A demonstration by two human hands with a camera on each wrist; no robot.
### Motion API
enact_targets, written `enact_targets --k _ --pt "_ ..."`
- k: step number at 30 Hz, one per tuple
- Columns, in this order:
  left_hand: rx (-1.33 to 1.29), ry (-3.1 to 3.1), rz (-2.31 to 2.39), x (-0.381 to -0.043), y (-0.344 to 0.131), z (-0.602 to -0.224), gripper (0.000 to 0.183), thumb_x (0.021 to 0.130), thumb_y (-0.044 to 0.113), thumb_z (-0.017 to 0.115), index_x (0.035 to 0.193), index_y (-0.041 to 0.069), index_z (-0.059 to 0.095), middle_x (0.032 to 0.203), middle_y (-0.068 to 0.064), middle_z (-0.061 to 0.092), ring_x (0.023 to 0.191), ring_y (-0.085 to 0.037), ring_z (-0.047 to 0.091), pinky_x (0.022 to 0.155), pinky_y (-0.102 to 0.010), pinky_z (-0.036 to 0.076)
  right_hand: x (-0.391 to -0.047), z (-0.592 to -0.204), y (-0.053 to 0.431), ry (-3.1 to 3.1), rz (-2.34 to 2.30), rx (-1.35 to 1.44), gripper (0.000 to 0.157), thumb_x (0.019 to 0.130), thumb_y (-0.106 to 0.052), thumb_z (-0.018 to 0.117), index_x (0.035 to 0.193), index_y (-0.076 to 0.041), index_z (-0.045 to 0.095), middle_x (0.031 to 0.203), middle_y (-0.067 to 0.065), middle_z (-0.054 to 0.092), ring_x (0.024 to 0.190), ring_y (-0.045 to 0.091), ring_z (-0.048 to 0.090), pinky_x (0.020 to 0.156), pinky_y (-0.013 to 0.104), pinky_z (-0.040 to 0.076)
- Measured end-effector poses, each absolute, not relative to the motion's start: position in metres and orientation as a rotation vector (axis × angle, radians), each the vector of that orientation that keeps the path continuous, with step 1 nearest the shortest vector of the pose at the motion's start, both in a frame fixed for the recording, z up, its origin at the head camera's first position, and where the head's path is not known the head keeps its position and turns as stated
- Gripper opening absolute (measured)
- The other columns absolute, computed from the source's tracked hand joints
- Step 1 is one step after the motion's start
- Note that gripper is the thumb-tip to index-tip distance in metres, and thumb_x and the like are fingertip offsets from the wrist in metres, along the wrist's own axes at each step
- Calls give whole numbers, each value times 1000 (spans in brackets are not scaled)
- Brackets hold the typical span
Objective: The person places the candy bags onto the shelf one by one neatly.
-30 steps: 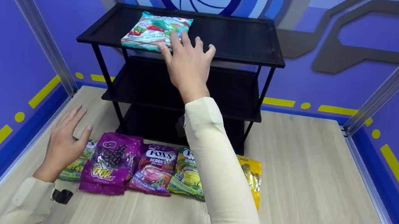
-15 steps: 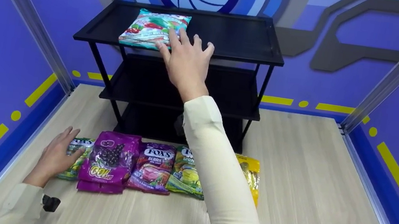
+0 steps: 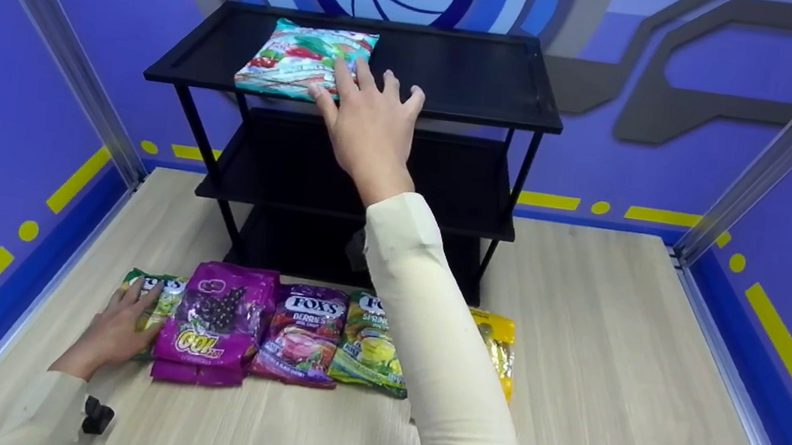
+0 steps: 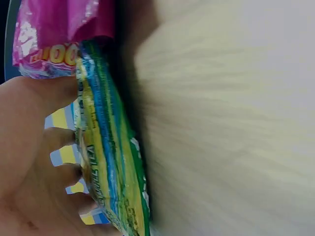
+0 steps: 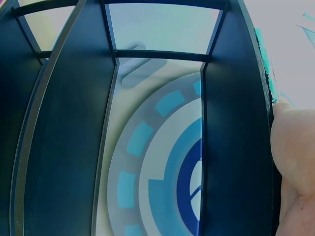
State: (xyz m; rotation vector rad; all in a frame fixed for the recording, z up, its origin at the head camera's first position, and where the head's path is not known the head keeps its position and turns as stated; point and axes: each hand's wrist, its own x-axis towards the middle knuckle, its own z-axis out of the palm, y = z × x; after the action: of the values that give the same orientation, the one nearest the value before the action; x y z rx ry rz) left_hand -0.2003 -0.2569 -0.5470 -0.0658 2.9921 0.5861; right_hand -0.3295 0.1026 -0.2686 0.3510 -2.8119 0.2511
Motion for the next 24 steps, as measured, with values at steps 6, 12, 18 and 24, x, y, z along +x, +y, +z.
enact_targets --k 6,12,18,24 --pt "-8 2998 550 -199 -259 -549 69 98 32 54 154 8 23 160 -26 8 143 -54 7 107 -77 17 -327 -267 105 -2802 263 334 64 96 -68 12 154 -41 15 161 -9 22 146 29 28 113 61 18" --pt "-21 3003 509 -198 -259 -551 68 99 34 52 155 10 21 160 -24 6 143 -54 4 110 -74 16 -327 -267 105 -2769 314 340 63 96 -67 15 154 -41 13 161 -8 23 145 27 30 113 58 20" --pt "-12 3040 469 -197 -259 -554 67 98 34 53 153 10 25 159 -25 11 142 -55 9 107 -74 22 -326 -272 109 -2568 594 382 62 97 -63 33 152 -34 29 159 -6 31 143 22 32 116 49 22" --pt "-4 3050 446 -195 -261 -556 64 99 35 52 153 11 27 159 -26 13 142 -55 11 107 -72 27 -317 -281 118 -2394 767 442 56 98 -55 44 147 -29 42 154 -7 39 144 18 31 121 43 23"
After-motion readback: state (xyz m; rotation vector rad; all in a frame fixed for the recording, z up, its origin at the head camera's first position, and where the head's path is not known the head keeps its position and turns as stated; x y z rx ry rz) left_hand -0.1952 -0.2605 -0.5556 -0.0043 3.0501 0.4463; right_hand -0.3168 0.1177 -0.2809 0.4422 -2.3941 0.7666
